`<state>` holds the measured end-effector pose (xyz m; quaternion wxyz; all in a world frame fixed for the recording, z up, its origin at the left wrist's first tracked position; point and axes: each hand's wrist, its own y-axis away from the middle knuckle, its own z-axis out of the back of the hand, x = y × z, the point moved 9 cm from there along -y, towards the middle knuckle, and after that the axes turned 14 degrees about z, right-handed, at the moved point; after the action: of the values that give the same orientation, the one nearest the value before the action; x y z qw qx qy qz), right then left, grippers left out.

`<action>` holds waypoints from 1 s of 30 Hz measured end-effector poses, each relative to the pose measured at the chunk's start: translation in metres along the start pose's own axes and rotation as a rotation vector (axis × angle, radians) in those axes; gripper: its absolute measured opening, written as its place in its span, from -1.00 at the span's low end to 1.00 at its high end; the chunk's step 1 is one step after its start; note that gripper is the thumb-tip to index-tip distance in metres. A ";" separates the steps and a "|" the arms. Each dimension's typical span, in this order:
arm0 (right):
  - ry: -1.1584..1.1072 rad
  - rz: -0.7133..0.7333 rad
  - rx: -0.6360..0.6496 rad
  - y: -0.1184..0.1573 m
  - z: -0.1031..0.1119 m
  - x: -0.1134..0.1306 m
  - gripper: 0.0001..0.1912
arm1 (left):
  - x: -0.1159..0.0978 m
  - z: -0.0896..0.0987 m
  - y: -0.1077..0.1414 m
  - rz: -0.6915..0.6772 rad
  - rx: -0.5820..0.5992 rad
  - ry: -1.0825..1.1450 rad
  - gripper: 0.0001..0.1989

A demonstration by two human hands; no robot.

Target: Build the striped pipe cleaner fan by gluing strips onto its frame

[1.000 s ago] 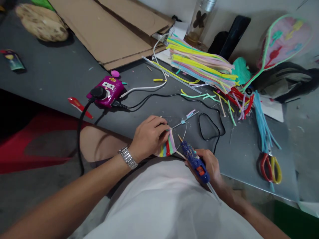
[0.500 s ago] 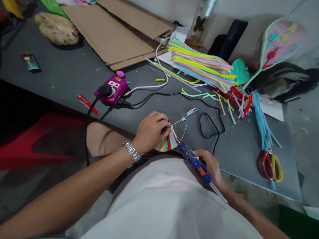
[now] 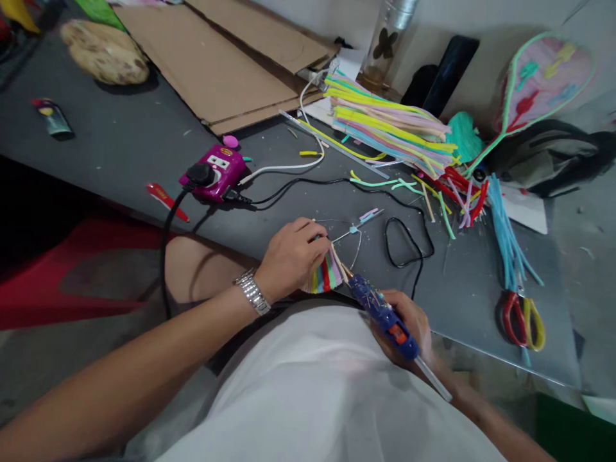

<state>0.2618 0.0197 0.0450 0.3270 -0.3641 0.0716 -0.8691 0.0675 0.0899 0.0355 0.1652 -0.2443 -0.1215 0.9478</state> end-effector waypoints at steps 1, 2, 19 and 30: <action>0.000 0.000 -0.001 -0.002 0.001 0.001 -0.85 | -0.002 -0.001 0.001 -0.021 0.021 -0.029 -0.77; 0.001 0.003 -0.006 -0.004 0.002 0.003 -0.86 | -0.003 -0.001 0.002 -0.038 0.034 -0.054 -0.76; -0.041 -0.387 0.021 0.007 -0.007 -0.010 -0.85 | -0.017 0.007 0.011 0.117 0.132 -0.124 -0.73; -0.224 -0.617 -0.019 0.021 -0.032 -0.021 -0.82 | -0.022 0.005 0.026 0.226 0.166 -0.105 -0.48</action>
<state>0.2618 0.0124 0.0019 0.0504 -0.4650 -0.0705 -0.8810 0.0768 0.0574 0.0412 0.0704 -0.1921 -0.0231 0.9786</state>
